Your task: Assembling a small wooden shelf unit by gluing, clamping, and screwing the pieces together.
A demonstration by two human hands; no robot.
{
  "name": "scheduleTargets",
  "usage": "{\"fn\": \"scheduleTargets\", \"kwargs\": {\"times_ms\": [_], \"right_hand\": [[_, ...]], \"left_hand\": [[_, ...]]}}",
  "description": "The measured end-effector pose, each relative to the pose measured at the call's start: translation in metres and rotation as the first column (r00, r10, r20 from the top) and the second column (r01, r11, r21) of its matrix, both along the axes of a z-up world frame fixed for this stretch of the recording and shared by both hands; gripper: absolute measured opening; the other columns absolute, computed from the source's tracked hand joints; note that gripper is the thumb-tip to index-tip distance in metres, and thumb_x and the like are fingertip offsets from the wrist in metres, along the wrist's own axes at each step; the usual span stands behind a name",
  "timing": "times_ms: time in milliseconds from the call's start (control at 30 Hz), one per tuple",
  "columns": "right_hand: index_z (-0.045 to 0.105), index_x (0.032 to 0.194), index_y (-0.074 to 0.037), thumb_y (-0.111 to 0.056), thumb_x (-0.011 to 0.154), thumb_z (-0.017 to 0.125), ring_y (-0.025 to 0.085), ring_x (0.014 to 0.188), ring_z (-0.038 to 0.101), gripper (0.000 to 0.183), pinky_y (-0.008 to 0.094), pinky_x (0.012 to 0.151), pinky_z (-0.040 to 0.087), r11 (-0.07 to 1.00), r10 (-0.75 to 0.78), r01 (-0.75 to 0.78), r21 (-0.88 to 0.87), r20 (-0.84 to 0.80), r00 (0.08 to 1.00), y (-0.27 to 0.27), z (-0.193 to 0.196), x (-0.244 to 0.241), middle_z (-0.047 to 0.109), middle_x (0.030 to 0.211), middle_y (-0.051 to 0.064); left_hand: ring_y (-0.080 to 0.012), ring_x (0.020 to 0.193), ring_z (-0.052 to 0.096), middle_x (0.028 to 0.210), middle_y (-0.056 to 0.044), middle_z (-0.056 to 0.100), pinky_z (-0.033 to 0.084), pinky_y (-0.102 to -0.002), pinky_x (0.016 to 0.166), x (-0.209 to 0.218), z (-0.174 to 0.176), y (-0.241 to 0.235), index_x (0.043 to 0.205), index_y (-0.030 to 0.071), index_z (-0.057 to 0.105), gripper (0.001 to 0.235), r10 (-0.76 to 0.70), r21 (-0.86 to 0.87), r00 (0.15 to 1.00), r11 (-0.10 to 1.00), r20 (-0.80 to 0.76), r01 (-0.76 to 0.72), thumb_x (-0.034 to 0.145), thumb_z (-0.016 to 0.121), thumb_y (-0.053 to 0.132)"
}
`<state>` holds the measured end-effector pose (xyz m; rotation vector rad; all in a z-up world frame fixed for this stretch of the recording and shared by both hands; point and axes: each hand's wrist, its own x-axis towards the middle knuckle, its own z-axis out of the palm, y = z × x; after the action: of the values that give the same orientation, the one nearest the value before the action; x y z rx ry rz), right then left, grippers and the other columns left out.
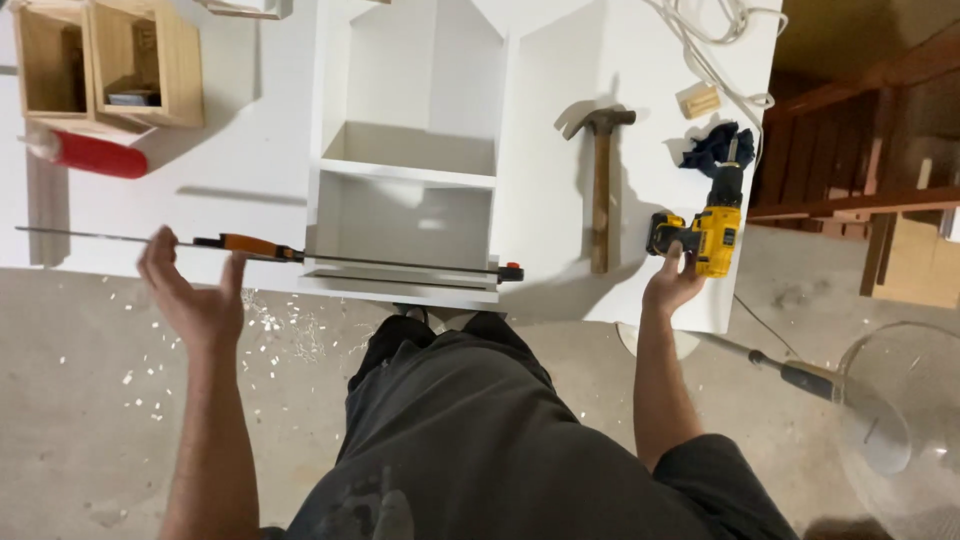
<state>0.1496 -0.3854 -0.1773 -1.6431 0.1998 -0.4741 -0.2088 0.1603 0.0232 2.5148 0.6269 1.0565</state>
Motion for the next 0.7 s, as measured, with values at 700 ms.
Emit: {"fn": "scheduleTargets", "kwargs": {"times_ms": [700], "right_hand": [[0.073,0.109,-0.008,-0.035,0.094,0.083,0.018,0.08,0.064,0.033,0.038,0.074,0.06,0.851,0.484,-0.517,0.092,-0.52,0.704,0.2,0.066,-0.171,0.066,0.087,0.01]], "left_hand": [[-0.0244,0.084,0.065,0.09,-0.004,0.059,0.043,-0.043,0.096,0.002,-0.133,0.05,0.096,0.013,0.065,0.058,0.002,0.031,0.998,1.0,-0.067,0.0,0.069,0.093,0.056]]}}
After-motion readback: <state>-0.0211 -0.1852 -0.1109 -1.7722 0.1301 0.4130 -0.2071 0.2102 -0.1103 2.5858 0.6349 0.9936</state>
